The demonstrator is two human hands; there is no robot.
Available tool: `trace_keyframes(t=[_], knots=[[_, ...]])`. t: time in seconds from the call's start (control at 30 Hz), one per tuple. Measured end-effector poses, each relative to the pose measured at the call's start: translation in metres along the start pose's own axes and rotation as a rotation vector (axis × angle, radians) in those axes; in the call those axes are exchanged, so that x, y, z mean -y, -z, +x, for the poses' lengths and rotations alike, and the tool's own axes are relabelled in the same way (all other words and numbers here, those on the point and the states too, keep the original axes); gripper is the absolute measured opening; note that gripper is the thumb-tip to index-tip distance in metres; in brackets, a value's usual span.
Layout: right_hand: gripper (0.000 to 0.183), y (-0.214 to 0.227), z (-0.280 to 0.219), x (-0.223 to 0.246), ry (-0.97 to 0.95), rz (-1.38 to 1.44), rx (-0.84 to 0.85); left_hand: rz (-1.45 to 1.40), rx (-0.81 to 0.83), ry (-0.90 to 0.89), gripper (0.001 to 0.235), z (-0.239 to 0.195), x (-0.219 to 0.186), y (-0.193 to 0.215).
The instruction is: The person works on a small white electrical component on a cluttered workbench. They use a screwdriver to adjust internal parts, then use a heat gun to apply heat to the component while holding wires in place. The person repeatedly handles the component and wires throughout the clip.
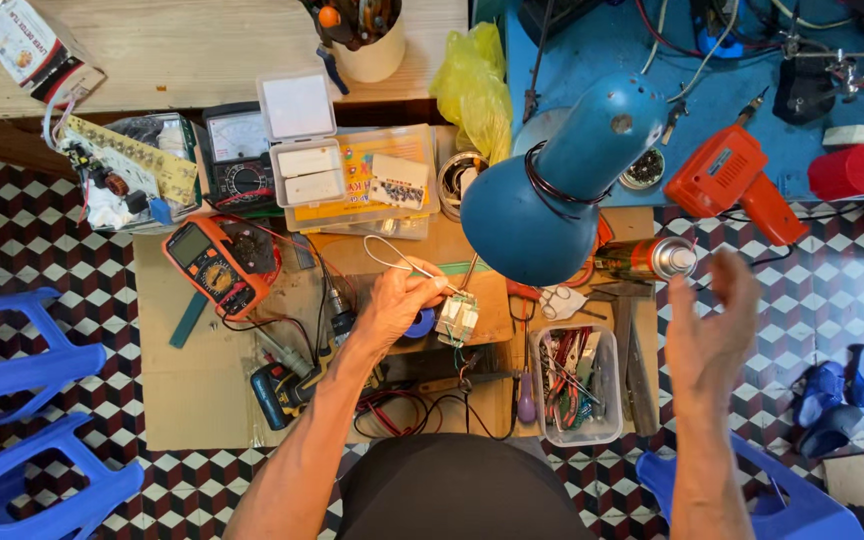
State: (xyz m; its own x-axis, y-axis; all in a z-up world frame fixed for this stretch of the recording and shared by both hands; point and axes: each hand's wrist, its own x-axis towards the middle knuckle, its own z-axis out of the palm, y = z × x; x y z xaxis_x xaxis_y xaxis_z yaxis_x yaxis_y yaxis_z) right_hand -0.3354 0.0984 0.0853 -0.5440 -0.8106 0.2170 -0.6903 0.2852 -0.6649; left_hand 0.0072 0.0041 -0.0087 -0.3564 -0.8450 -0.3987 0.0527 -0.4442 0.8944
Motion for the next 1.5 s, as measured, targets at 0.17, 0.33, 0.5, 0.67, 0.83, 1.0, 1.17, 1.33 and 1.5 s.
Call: trace_keyframes(t=[0.17,0.33,0.5,0.67,0.83,1.0,1.17,1.33,1.5], knots=[[0.048,-0.019,-0.058,0.030,-0.119,0.005,0.117,-0.008,0.005,0.012,0.021,0.000,-0.003,-0.001],[0.047,-0.028,-0.092,0.044,-0.188,0.038,0.249,0.032,0.025,0.011,0.021,0.000,-0.006,0.000],[0.046,-0.033,-0.107,0.055,-0.158,0.060,0.330,-0.009,0.035,0.044,0.021,0.001,-0.007,-0.001],[0.046,-0.032,-0.111,0.057,-0.200,0.050,0.356,0.009,0.022,0.047,0.021,0.001,-0.009,0.000],[0.048,-0.027,-0.112,0.051,-0.215,0.072,0.352,0.037,0.020,0.033,0.022,0.002,-0.007,-0.001],[0.049,-0.025,-0.115,0.046,-0.246,0.083,0.365,0.009,0.033,0.028,0.023,0.003,-0.006,0.001],[0.051,-0.025,-0.118,0.047,-0.300,0.118,0.396,0.024,0.030,0.027,0.024,0.003,-0.005,0.001],[0.051,-0.024,-0.123,0.048,-0.314,0.059,0.411,-0.034,0.055,0.006,0.024,0.004,-0.002,0.002],[0.051,-0.023,-0.125,0.050,-0.326,0.058,0.439,-0.024,0.045,0.012,0.023,0.005,-0.001,0.002]])
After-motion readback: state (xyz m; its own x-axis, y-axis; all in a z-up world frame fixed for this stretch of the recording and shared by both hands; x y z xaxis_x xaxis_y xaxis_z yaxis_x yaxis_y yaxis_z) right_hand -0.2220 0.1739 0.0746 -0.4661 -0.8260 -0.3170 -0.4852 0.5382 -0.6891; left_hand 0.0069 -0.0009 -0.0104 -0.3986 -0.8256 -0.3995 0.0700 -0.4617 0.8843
